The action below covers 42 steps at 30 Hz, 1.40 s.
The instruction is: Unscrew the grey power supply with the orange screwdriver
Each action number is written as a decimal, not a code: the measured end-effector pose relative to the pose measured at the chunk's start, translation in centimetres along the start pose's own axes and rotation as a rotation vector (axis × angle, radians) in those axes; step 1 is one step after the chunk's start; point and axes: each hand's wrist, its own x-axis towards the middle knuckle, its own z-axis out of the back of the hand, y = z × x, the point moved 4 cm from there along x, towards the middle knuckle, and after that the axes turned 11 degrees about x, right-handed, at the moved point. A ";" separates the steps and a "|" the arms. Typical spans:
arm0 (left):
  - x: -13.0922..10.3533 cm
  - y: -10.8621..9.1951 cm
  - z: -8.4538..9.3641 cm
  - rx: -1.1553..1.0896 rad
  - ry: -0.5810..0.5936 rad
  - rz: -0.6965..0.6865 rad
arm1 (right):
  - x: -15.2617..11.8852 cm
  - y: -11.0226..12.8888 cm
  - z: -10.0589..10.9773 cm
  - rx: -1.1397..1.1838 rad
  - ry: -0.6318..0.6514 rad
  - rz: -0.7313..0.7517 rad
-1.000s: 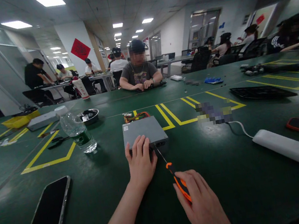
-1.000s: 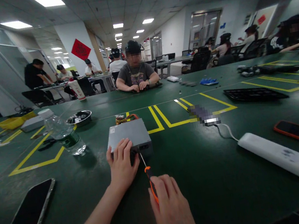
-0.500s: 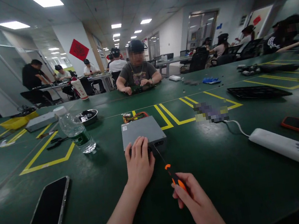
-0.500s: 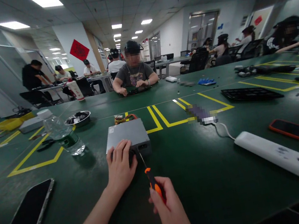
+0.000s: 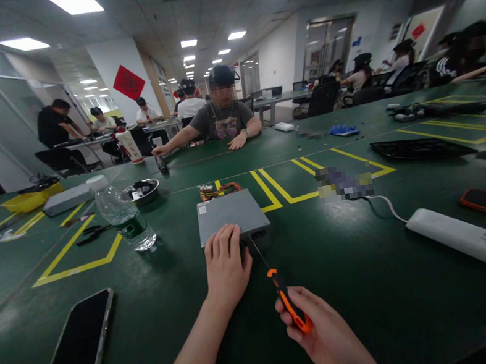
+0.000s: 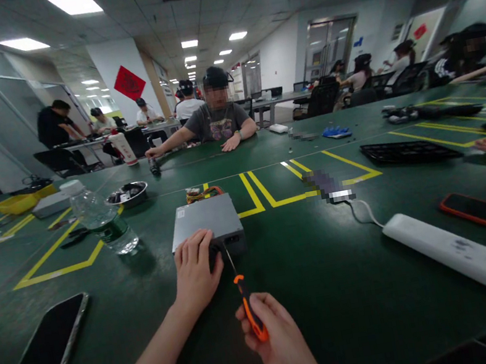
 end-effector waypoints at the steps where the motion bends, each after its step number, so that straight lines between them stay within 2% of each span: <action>1: 0.0 0.0 0.0 -0.002 -0.003 0.007 | -0.1 -0.1 -0.1 0.014 0.012 -0.031; 5: 0.1 0.0 0.1 -0.012 -0.011 0.051 | -0.2 -0.5 -0.5 0.075 0.009 -0.100; 10: 0.3 -0.1 0.0 -0.023 -0.009 0.099 | -0.2 -0.3 -0.9 0.093 -0.001 -0.044; 17: 0.5 -0.1 -0.1 -0.003 -0.005 0.129 | -0.2 -0.5 -0.6 0.135 -0.043 -0.198; 25: 0.7 -0.2 -0.1 0.022 -0.014 0.140 | 0.2 -0.3 -1.1 0.101 0.006 -0.042; 34: 0.7 -0.3 -0.2 0.055 -0.006 0.154 | 1.0 -0.7 -0.9 0.194 -0.008 -0.247; 40: 0.7 -0.3 -0.1 0.049 -0.016 0.147 | 0.9 -0.3 -1.2 0.211 0.012 -0.126; 42: 0.7 -0.3 -0.1 0.046 -0.012 0.147 | 0.9 -0.3 -1.1 0.216 0.007 -0.141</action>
